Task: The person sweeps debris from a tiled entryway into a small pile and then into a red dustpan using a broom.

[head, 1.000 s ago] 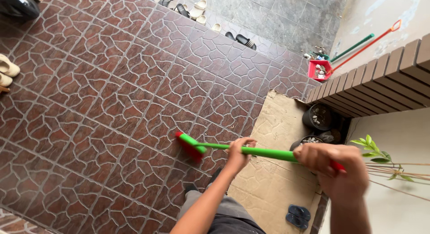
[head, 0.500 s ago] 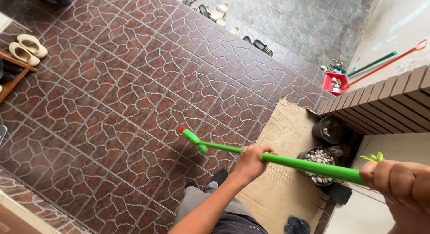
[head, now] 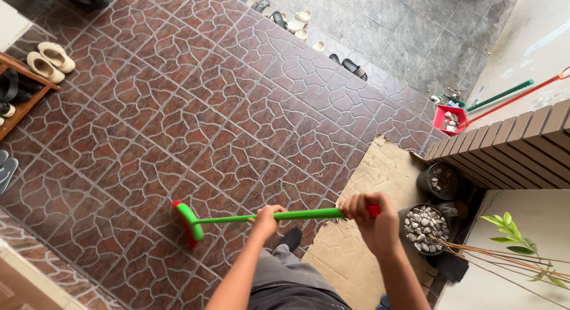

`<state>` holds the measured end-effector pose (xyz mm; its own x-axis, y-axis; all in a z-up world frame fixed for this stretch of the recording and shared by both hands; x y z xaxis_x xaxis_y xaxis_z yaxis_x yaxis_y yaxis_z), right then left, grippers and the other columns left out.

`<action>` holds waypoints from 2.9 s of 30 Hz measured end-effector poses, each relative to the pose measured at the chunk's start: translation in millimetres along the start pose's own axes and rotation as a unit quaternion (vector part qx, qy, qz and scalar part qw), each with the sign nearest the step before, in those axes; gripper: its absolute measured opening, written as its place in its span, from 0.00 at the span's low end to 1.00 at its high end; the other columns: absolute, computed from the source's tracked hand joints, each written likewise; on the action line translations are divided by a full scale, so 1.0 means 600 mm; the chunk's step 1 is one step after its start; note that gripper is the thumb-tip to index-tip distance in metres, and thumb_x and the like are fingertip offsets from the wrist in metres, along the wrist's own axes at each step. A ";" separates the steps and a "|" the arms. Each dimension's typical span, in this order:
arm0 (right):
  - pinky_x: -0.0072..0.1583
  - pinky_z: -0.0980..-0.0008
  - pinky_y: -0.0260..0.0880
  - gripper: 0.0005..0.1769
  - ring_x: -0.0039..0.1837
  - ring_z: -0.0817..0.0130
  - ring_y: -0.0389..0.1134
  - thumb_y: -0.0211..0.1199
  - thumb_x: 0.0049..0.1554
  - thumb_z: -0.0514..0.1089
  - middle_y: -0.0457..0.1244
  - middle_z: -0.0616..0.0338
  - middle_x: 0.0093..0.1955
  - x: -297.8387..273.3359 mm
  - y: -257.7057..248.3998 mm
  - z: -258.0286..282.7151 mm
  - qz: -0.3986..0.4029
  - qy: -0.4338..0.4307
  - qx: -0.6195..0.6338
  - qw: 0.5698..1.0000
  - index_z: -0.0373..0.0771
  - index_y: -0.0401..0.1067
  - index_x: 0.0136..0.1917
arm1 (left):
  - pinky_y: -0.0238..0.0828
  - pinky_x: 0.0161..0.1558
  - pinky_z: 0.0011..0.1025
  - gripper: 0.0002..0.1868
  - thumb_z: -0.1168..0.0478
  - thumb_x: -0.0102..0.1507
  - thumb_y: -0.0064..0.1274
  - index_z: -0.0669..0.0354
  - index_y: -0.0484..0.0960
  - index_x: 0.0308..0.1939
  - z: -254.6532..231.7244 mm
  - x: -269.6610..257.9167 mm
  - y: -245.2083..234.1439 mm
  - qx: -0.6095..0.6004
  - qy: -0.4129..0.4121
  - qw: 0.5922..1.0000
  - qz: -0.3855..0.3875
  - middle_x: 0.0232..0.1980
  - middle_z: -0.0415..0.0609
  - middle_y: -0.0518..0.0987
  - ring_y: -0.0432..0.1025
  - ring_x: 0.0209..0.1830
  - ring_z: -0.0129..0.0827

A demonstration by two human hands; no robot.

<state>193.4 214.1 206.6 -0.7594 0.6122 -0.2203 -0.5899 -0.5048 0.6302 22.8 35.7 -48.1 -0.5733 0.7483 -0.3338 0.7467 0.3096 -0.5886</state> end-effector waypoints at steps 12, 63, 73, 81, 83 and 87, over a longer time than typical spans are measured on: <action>0.47 0.54 0.59 0.23 0.34 0.61 0.48 0.43 0.60 0.44 0.49 0.54 0.25 -0.070 0.132 0.270 0.135 -0.106 -0.310 0.935 0.37 0.50 0.25 | 0.66 0.59 0.44 0.09 0.53 0.68 0.52 0.47 0.86 0.40 -0.355 0.033 0.052 -0.238 0.147 0.960 -0.028 0.44 0.46 0.83 0.74 0.50 0.43; 0.58 0.47 0.62 0.21 0.32 0.58 0.55 0.45 0.61 0.48 0.50 0.55 0.23 0.060 0.339 0.153 -0.184 -0.287 -0.349 0.873 0.34 0.56 0.30 | 0.54 0.59 0.58 0.08 0.61 0.65 0.51 0.50 0.87 0.40 -0.331 0.256 -0.185 -0.143 0.296 0.923 0.199 0.41 0.46 0.85 0.75 0.46 0.44; 0.50 0.57 0.54 0.33 0.37 0.62 0.50 0.40 0.71 0.60 0.50 0.59 0.28 -0.012 0.279 0.180 -0.091 -0.289 -0.084 0.949 0.39 0.58 0.30 | 0.67 0.47 0.44 0.08 0.52 0.66 0.56 0.47 0.86 0.41 -0.306 0.186 -0.285 -0.007 0.315 0.912 0.261 0.32 0.53 0.82 0.76 0.37 0.50; 0.51 0.50 0.61 0.26 0.34 0.62 0.50 0.40 0.66 0.53 0.48 0.60 0.26 0.131 0.217 0.020 -0.341 -0.203 -0.034 0.917 0.44 0.55 0.28 | 0.48 0.50 0.72 0.12 0.60 0.56 0.60 0.39 0.91 0.41 -0.056 0.262 -0.183 0.087 0.177 0.951 0.237 0.40 0.46 0.87 0.77 0.48 0.50; 0.50 0.52 0.60 0.26 0.33 0.62 0.48 0.37 0.66 0.52 0.47 0.60 0.25 0.135 0.193 0.013 -0.314 -0.192 -0.036 0.929 0.45 0.53 0.27 | 0.49 0.52 0.71 0.09 0.59 0.59 0.60 0.39 0.90 0.41 -0.045 0.267 -0.154 0.052 0.165 0.960 0.222 0.43 0.46 0.87 0.76 0.50 0.49; 0.52 0.53 0.57 0.24 0.35 0.61 0.47 0.35 0.65 0.49 0.45 0.59 0.26 0.107 0.161 0.073 -0.245 -0.205 -0.073 0.945 0.44 0.49 0.27 | 0.67 0.50 0.49 0.06 0.56 0.64 0.57 0.46 0.87 0.40 -0.125 0.248 -0.104 -0.032 0.181 0.963 0.195 0.44 0.50 0.83 0.74 0.49 0.50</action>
<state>99.6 231.2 285.8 -0.2330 0.9633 -0.1334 -0.8973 -0.1601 0.4113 -84.1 171.8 -5.8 -0.0983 0.9671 -0.2348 0.9071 -0.0099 -0.4209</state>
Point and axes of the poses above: each hand's wrist, its own x-axis towards the middle knuckle, its own y-axis out of the palm, z = x × y, the point moved 2 cm from there along x, towards the middle knuckle
